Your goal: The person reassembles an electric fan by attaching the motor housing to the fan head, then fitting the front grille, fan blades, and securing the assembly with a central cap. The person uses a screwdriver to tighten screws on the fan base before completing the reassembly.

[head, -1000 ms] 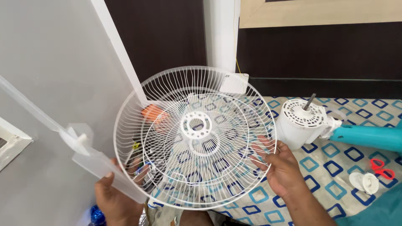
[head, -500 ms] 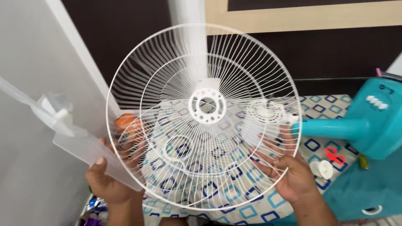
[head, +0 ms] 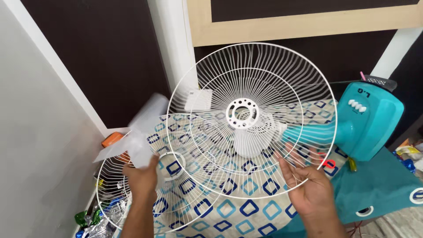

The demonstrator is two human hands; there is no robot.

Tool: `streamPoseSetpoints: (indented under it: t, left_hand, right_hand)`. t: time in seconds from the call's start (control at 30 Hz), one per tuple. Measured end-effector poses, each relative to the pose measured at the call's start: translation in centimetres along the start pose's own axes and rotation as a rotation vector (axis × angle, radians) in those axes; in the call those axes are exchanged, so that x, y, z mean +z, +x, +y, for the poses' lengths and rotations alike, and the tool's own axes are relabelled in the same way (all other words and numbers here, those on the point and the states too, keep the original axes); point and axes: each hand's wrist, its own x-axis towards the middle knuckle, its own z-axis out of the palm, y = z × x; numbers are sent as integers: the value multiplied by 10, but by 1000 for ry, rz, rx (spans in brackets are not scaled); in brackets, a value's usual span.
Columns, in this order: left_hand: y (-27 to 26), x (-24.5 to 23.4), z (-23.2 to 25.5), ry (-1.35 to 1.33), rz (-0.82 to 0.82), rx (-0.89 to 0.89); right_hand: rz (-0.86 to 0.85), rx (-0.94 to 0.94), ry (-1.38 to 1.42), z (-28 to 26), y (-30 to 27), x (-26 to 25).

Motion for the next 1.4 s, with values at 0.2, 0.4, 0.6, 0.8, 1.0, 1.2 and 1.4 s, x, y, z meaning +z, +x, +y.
streamPoseSetpoints:
  t: [0.2,0.4,0.6,0.8,1.0,1.2,1.4]
  left_hand:
    - [-17,-10,8,470,-135,-18]
    - [-32,-25,10,640,-286,-69]
    - [-52,-28,7,934,-121,406]
    - [-100,41,40,-131,-650,-56]
    - [-115,82,70,-342,-640,-163]
    - [-87,76,70,-381,-597,-152]
    - [-66,82,80,-303,-613,-114]
  right_hand:
    - [-44,11,199,5,6,1]
    - [114,-6,200,4,5,7]
    - [170,28,223,22,0,3]
    - [163,58,233,40,-8,2]
    - [102,99,19,33,-22,9]
    - [191,89,-118,-2,-13,4]
    - [-13,-3,-212,-44,19,-6]
